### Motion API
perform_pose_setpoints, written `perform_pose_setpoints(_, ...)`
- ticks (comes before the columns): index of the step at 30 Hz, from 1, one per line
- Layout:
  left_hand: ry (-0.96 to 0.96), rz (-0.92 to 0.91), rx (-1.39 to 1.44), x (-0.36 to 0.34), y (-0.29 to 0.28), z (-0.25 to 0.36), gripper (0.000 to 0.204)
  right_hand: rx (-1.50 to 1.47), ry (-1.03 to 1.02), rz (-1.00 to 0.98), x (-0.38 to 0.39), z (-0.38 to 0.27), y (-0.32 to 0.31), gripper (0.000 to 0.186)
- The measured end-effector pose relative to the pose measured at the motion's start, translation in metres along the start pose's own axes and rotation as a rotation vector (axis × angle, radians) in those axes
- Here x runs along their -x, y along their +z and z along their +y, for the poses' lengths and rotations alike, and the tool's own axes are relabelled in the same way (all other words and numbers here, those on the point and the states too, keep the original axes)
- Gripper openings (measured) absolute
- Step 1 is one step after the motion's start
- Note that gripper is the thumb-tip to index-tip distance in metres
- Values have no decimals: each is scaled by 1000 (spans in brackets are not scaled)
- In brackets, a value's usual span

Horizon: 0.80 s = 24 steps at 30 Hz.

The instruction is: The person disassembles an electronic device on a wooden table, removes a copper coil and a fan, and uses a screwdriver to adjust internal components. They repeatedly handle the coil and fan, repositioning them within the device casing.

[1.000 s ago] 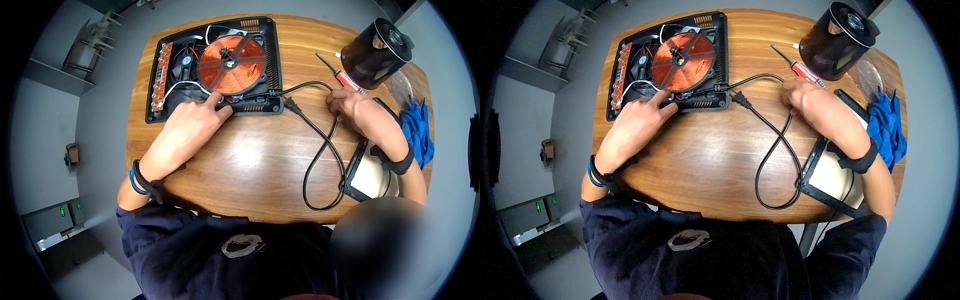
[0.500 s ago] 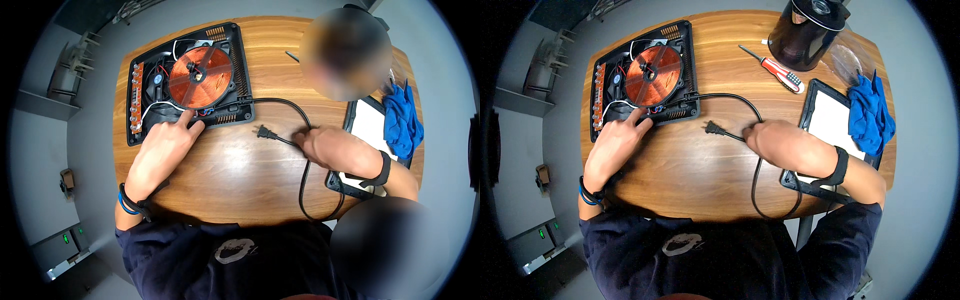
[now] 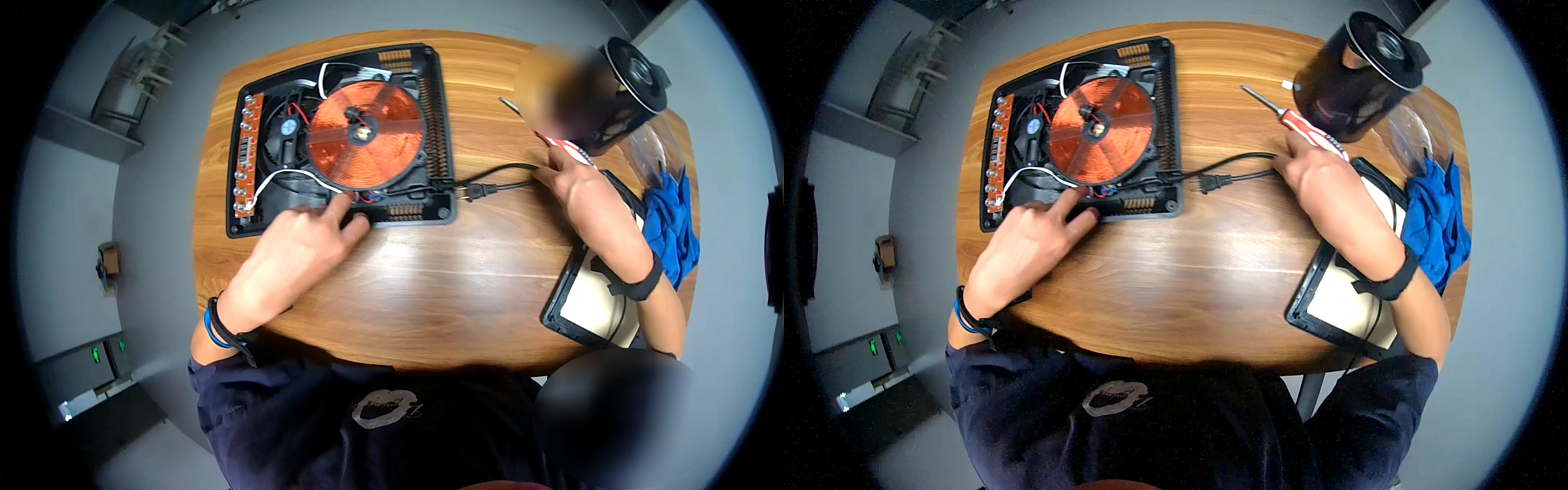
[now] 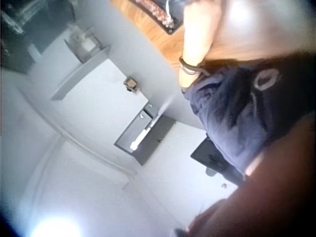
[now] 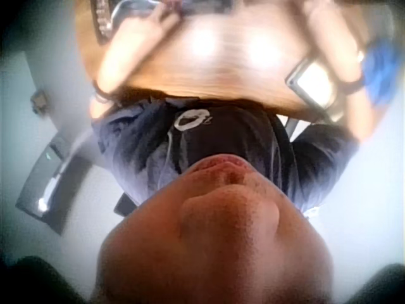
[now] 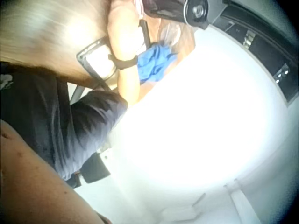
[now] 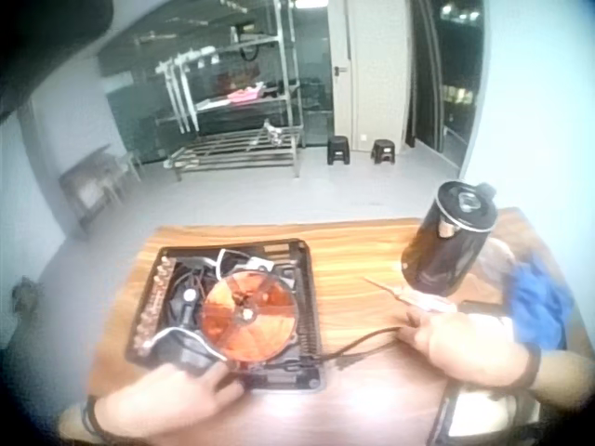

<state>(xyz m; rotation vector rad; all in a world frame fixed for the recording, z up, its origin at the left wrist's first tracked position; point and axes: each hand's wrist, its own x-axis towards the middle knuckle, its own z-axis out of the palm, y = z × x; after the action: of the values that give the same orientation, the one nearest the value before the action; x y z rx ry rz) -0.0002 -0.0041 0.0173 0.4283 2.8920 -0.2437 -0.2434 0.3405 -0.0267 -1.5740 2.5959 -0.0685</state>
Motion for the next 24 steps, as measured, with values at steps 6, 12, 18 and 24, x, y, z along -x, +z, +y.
perform_pose_setpoints(6, 76, -16, 75, 2, -9, -18, 51, -169, 15, -171, -11, -2, -37, 27)
perform_pose_setpoints(12, -17, 47, 335, 8, -19, -63, 41, -276, -48, -30, -36, -33, -67, 30)
perform_pose_setpoints(18, -154, 257, 246, 7, 9, -102, 44, -299, -196, -58, -83, -62, -69, 53)
perform_pose_setpoints(24, -231, 21, 284, 8, 29, -111, 54, -136, -404, 82, -150, -81, -37, 77)
